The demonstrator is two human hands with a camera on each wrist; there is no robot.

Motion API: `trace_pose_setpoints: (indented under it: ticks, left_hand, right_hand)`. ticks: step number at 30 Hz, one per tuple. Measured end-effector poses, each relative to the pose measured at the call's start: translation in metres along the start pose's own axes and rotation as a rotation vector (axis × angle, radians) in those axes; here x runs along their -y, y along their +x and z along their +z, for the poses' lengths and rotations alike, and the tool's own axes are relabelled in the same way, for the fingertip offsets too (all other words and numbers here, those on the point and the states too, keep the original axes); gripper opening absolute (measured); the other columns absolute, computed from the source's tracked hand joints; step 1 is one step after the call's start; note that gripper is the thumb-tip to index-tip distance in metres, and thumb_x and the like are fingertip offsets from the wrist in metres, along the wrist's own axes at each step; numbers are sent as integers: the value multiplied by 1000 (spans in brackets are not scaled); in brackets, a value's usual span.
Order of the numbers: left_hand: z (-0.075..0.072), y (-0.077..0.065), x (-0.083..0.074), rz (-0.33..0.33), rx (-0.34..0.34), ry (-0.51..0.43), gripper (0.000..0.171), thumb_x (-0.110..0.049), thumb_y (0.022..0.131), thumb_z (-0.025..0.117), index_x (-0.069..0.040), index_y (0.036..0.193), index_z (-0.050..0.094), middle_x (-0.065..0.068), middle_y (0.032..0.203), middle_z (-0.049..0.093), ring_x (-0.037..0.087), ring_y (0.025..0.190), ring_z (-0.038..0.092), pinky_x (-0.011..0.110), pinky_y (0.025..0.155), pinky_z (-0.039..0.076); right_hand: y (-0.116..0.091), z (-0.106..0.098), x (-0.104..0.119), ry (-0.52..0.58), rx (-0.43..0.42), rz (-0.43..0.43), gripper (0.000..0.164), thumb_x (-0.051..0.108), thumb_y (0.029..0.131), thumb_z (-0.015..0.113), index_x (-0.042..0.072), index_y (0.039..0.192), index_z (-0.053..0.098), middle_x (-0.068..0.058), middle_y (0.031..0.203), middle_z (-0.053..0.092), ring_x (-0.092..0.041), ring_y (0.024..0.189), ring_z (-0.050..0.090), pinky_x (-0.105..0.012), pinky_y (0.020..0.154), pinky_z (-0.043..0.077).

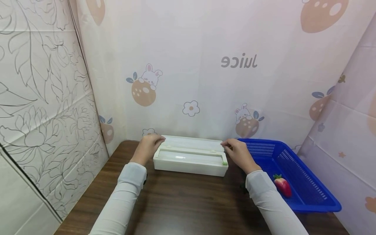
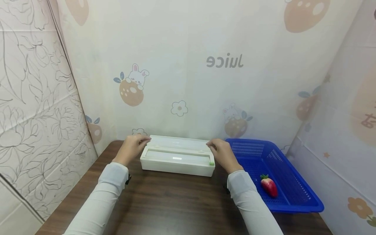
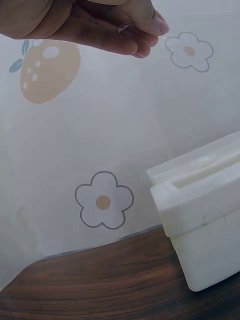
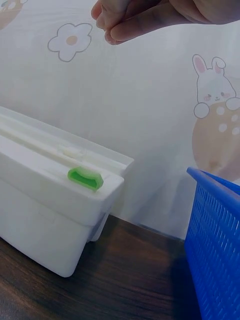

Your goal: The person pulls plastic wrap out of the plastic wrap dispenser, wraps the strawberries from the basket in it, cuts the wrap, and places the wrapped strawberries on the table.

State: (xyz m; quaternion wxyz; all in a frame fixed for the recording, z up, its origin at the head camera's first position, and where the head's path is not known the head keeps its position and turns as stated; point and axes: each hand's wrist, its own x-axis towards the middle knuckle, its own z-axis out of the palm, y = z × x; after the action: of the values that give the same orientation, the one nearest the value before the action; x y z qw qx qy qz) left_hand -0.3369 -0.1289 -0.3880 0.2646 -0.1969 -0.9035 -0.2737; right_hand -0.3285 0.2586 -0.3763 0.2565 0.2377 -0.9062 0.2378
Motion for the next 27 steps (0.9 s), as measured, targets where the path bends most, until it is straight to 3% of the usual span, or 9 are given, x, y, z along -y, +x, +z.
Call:
trace_pose_setpoints:
  ticks: [9, 17, 27]
  left_hand:
    - [-8, 2, -5, 21, -2, 2, 15, -11, 96, 70, -8, 108, 77, 7, 104, 75, 22, 95, 71, 35, 84, 58]
    - [-13, 2, -9, 32, -15, 17, 15, -11, 95, 70, -7, 107, 77, 6, 100, 75, 21, 91, 71, 35, 81, 59]
    - [-18, 3, -11, 102, -60, 14, 12, -9, 94, 71, -6, 104, 78, 5, 98, 75, 20, 88, 70, 34, 79, 59]
  right_hand:
    - [3, -6, 5, -14, -30, -15, 13, -4, 90, 70, 2, 101, 75, -10, 94, 72, -23, 82, 66, -41, 71, 57]
    - [3, -9, 7, -6, -41, -33, 14, -6, 90, 70, 2, 100, 75, -11, 95, 72, -24, 85, 68, -42, 74, 59]
    - [4, -13, 8, -9, -84, -82, 16, -9, 88, 71, 2, 98, 75, -9, 92, 72, -23, 83, 67, -42, 71, 59]
